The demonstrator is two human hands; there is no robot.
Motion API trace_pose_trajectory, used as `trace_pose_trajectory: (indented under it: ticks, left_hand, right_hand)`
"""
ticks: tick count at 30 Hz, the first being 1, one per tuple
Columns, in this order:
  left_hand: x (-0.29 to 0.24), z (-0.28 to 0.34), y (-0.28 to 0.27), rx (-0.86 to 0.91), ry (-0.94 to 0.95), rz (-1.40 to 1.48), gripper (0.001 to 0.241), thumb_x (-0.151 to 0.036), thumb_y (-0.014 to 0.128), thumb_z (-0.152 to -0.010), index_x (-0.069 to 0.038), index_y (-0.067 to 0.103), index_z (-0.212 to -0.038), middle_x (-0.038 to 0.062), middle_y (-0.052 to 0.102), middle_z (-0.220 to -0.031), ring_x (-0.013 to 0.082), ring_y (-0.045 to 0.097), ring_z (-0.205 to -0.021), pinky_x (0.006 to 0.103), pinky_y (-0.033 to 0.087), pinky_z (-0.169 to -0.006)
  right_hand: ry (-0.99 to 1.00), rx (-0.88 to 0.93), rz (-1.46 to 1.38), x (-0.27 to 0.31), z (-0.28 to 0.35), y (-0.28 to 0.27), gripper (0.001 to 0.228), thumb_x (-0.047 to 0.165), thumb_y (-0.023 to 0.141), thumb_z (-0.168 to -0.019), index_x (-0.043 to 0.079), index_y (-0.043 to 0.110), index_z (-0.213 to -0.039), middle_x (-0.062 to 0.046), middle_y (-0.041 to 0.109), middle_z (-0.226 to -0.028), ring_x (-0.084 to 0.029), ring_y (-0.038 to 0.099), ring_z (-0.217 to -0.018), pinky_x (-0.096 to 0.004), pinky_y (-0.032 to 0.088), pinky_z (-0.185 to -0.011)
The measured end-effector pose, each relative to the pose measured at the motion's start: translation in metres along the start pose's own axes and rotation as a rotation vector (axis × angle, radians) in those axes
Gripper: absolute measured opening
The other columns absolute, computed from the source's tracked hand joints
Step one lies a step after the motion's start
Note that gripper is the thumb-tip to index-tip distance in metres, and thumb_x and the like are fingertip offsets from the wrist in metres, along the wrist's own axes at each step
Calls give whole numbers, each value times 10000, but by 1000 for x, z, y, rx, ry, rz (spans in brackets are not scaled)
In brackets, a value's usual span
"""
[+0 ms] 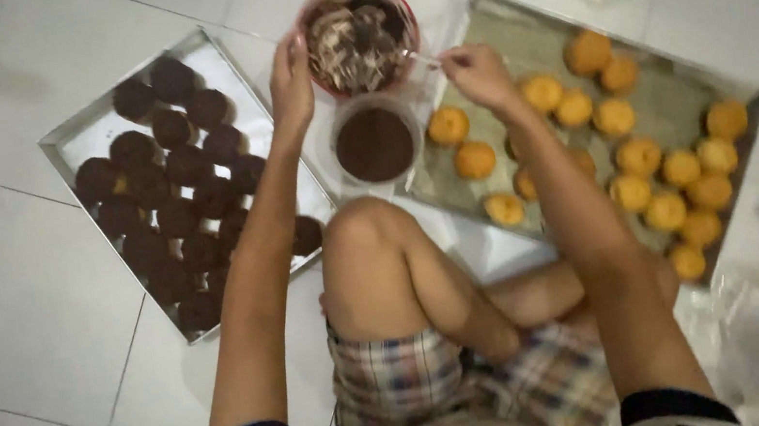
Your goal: The person is applying chocolate frosting to plain donuts using a spoon and then placing the finished donuts onto a tray.
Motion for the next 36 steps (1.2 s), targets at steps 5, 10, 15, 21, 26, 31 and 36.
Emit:
trace_pose_trajectory:
  ticks: [5,10,15,21,26,31,36]
  left_hand:
    - [-30,20,50,171,448,59,290,-360,541,-1039,-143,644,-1201,64,678,-1260,184,658,-1171,303,532,-997]
    - [-46,54,131,498,449,-300,357,-412,543,-1021,-130,627,-1222,74,701,-1202,202,699,-1029,330,520,-918]
    - [52,45,225,700,373,-715,375,-383,580,-956,-143,677,-1227,147,708,-1203,337,648,-1144,450,483,-982]
    - [99,85,260,728,284,-1137,420,-361,541,-942,-135,643,-1282,180,636,-1303,399,660,-1156,532,533,-975]
    - [88,129,285,726,663,-940,433,-345,699,-889,-136,649,-1264,157,657,-1129,412,673,-1086,487,555,-929]
    - [101,155,290,998,506,-1056,492,-354,644,-955,-143,575,-1393,179,531,-1368,403,523,-1327,544,476,-1065]
    - [134,172,311,1091,499,-1187,497,-409,649,-928,-156,610,-1354,204,602,-1294,472,615,-1188,537,538,-959]
  right_hand:
    - [108,-184,-188,-71,125,-41,266,236,590,-984,227,827,-1105,93,586,-730,-47,460,-679,-267,352,-610]
    - [247,-341,-248,-163,230,-48,254,242,618,-992,159,783,-1167,22,774,-1106,-84,660,-1017,-248,472,-881]
    - [350,-450,-370,-205,292,-47,256,204,618,-986,188,784,-1181,12,733,-912,-91,628,-810,-269,498,-734]
    - [405,-634,-614,-200,319,-34,236,175,625,-995,97,768,-1165,-34,640,-767,-99,549,-652,-246,461,-589]
    - [491,-719,-756,-195,324,-30,191,199,650,-997,118,773,-1119,7,609,-720,-57,526,-586,-210,454,-530]
    - [450,-738,-667,-204,321,-25,199,174,665,-974,121,790,-1120,-28,636,-718,-84,546,-600,-243,448,-513]
    - [468,-734,-697,-206,319,-26,204,188,654,-990,118,776,-1138,-17,626,-752,-81,534,-645,-230,451,-550]
Point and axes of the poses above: each hand's wrist, its own z-axis away from the middle knuckle, its own y-axis out of the palm, x = y × z, the point moved 3 cm from there along -z, towards the middle knuckle
